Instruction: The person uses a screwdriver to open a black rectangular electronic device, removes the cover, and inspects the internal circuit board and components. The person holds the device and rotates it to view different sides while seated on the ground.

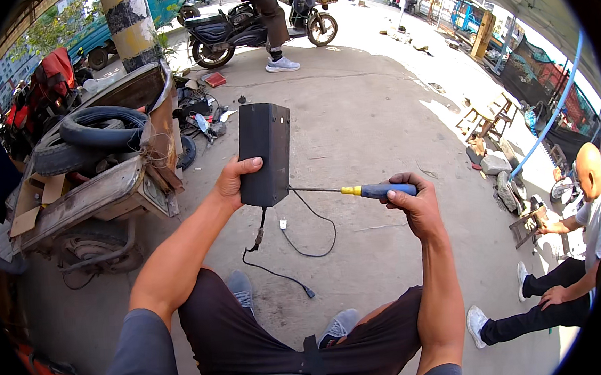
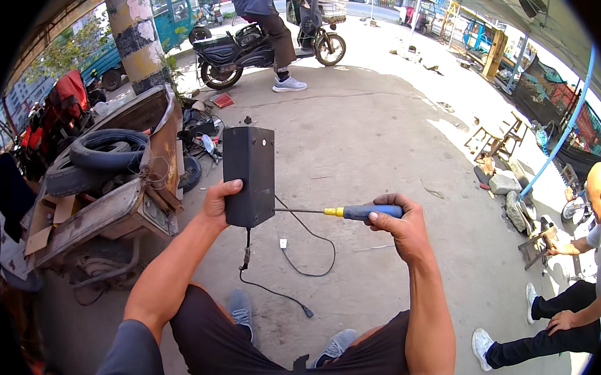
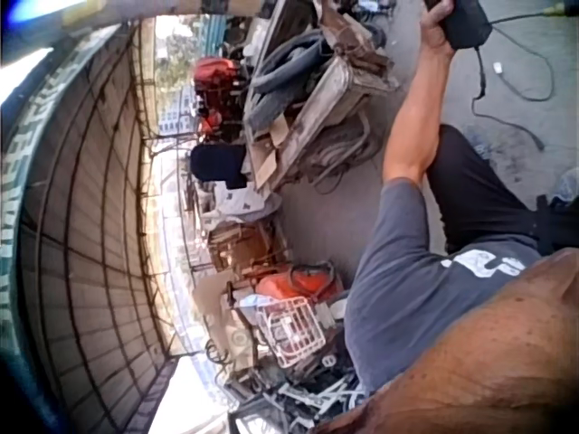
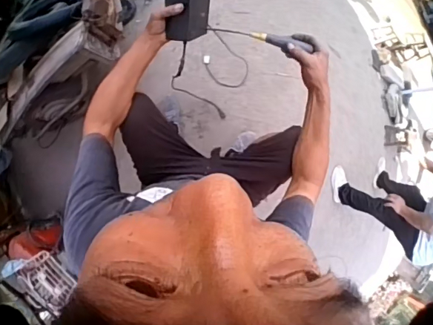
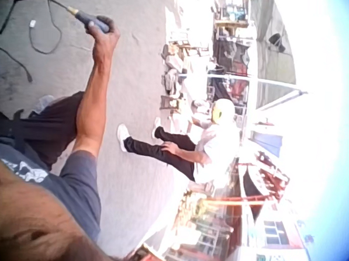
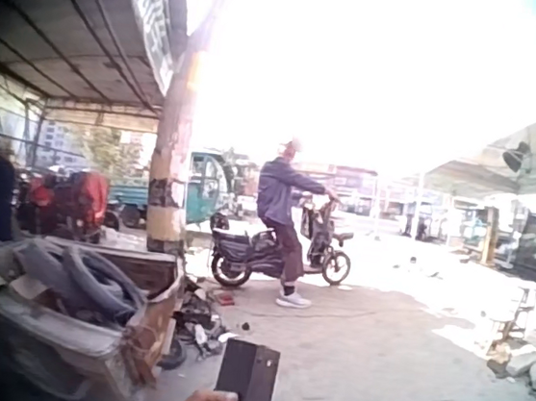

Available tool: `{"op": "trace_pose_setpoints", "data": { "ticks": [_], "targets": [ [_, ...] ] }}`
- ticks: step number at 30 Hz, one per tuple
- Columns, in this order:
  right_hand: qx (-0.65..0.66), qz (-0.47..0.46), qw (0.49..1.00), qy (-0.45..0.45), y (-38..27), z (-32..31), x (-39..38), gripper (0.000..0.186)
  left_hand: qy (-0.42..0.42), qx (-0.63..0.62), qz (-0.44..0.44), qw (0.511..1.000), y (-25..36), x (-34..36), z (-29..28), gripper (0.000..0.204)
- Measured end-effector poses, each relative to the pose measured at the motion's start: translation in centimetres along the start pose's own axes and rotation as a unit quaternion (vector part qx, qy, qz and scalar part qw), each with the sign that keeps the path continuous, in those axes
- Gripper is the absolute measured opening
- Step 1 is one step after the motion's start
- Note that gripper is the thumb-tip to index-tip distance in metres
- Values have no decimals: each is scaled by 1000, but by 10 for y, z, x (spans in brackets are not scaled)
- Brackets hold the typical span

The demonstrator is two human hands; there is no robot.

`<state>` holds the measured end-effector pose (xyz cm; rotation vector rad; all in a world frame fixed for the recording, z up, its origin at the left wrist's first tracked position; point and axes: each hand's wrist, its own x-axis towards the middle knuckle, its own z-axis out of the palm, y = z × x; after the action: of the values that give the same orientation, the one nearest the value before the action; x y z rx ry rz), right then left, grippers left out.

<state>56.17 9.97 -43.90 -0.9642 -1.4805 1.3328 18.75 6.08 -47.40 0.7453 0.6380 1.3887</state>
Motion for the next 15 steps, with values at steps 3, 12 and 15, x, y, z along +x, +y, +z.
{"op": "trace_pose_setpoints", "data": {
  "ticks": [3,12,15],
  "targets": [
    [51,51,997,-2,-1,-2,4,42,6,-30,-10,999,-1,-3,0,62],
    [-39,85,993,-65,-3,-4,-5,33,3,-81,-30,996,-2,-6,-17,61],
    [-41,55,996,-59,11,-11,-11,30,-3,-86,-40,995,-5,-5,-13,61]
  ]
}}
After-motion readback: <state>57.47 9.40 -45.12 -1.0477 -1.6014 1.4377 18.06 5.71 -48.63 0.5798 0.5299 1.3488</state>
